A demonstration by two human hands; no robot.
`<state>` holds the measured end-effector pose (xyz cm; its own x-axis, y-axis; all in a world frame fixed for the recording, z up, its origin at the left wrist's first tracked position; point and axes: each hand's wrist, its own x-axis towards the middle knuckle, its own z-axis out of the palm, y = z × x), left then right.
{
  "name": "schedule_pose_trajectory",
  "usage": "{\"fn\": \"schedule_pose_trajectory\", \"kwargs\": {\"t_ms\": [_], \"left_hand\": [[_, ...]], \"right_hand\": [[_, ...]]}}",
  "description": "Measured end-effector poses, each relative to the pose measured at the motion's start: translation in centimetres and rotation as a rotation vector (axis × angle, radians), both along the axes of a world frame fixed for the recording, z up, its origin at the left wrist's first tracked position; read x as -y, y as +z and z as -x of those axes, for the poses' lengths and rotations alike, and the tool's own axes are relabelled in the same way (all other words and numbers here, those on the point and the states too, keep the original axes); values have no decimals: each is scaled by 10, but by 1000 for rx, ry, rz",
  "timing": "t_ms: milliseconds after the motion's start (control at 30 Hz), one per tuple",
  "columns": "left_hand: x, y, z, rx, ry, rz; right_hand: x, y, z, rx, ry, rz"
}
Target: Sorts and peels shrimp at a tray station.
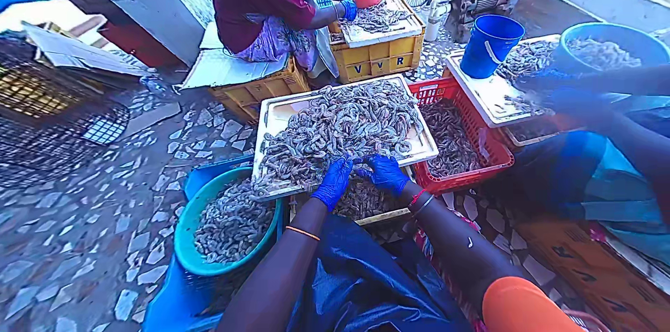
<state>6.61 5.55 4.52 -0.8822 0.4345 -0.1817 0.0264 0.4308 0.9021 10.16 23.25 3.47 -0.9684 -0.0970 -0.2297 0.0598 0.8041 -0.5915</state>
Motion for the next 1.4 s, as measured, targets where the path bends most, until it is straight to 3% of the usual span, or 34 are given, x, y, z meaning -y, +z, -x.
{"fn": "schedule_pose_trajectory", "kwargs": {"t_ms": [133, 200, 267, 333, 367, 433, 467, 567, 667, 800, 933, 1067, 1233, 1400], "left_hand": [[-7, -7, 1, 150, 214, -215], [10, -17, 11, 218, 305, -279], [44, -27, 21, 205, 426, -286], [96, -34, 24, 13, 507, -87], [128, -36, 23, -107, 522, 158], [189, -41, 23, -149, 515, 693], [212, -46, 25, -91, 508, 851], [243, -63, 34, -93, 560, 959], [211, -52, 43, -207, 484, 799], [140, -41, 49, -294, 230, 703], [60, -28, 60, -267, 4, 629], [2, -22, 74, -170, -46, 572], [-18, -16, 70, -118, 0, 594], [-22, -6, 73, -101, 48, 659]], "right_hand": [[37, -17, 8, -291, -28, 60], [42, -19, 13, -267, 85, 48], [41, -17, 23, -95, 229, -78], [26, -16, 38, 157, 263, -233], [14, -13, 49, 223, 196, -264], [-12, -8, 75, 118, -83, -226], [-19, -7, 90, 22, -213, -206], [-17, -11, 129, -38, -376, -309], [1, -20, 154, 111, -341, -456], [20, -20, 143, 129, -226, -536], [0, -5, 119, 50, -241, -459], [-25, -5, 101, 56, -358, -289], [-21, -27, 100, 24, -358, -247], [8, -49, 117, -38, -251, -394]]}}
